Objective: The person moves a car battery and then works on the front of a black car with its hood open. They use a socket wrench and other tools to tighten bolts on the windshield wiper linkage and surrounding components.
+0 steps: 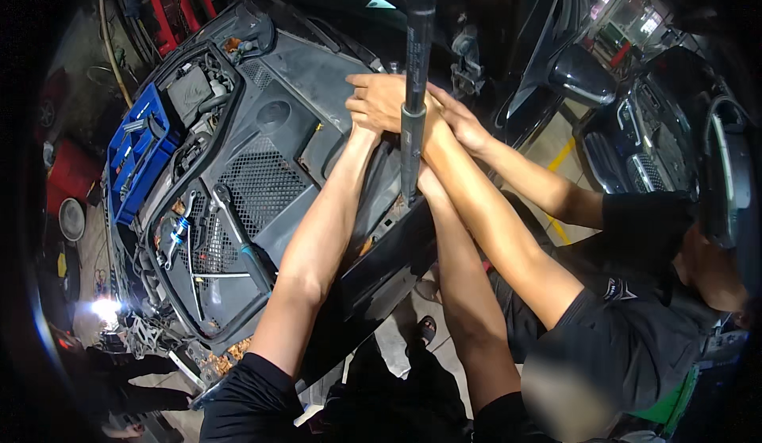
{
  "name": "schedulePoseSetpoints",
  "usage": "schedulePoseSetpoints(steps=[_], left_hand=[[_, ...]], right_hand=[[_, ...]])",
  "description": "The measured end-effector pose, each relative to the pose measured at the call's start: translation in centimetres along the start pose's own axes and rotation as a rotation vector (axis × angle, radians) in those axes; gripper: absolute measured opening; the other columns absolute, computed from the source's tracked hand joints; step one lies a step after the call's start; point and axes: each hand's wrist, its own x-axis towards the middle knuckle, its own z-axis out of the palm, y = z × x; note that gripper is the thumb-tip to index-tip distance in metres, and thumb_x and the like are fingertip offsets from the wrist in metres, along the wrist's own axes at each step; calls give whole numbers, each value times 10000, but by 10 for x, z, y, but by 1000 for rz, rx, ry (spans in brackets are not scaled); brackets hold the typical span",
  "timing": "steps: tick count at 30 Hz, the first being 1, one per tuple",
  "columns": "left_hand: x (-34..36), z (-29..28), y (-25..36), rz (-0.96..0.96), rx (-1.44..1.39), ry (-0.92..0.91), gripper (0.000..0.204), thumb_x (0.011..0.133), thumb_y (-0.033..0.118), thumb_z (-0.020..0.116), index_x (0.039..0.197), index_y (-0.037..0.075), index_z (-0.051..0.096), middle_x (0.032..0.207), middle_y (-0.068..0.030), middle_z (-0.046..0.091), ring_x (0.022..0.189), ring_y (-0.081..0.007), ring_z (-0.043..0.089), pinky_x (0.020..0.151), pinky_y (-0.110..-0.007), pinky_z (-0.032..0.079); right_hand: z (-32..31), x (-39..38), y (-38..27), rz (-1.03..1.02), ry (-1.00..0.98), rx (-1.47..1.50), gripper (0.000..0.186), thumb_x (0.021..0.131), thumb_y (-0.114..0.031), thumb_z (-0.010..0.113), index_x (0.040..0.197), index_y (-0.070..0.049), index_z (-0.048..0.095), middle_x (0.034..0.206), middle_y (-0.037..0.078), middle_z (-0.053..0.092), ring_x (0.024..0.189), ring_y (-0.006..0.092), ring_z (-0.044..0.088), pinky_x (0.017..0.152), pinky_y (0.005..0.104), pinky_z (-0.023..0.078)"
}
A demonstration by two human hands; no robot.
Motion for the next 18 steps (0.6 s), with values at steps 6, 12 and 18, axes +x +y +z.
schedulePoseSetpoints(steps=[6, 12, 18], left_hand=[[23, 98, -45, 167, -663, -299, 285, 967, 271, 402, 1082, 69, 567, 949, -101, 599, 860, -257, 614, 701, -412, 532], [70, 120, -79, -411, -1549, -1554, 290, 975, 284, 396, 1042, 63, 573, 959, -123, 615, 864, -251, 619, 731, -392, 533], [103, 139, -77, 443, -1188, -1187, 226, 882, 190, 545, 988, 17, 646, 915, -136, 674, 832, -253, 664, 691, -367, 547]], right_hand=[[19, 32, 2, -426, -408, -315, 201, 831, -157, 505, 984, -32, 546, 990, 99, 571, 1020, 210, 538, 942, 296, 419], [25, 23, 14, -527, -526, -419, 211, 772, -144, 532, 945, -25, 553, 1001, 117, 573, 1062, 236, 539, 1014, 313, 408], [50, 21, 26, -374, -319, 102, 233, 758, -48, 520, 981, 20, 515, 1099, 97, 542, 1106, 188, 517, 952, 264, 439]])
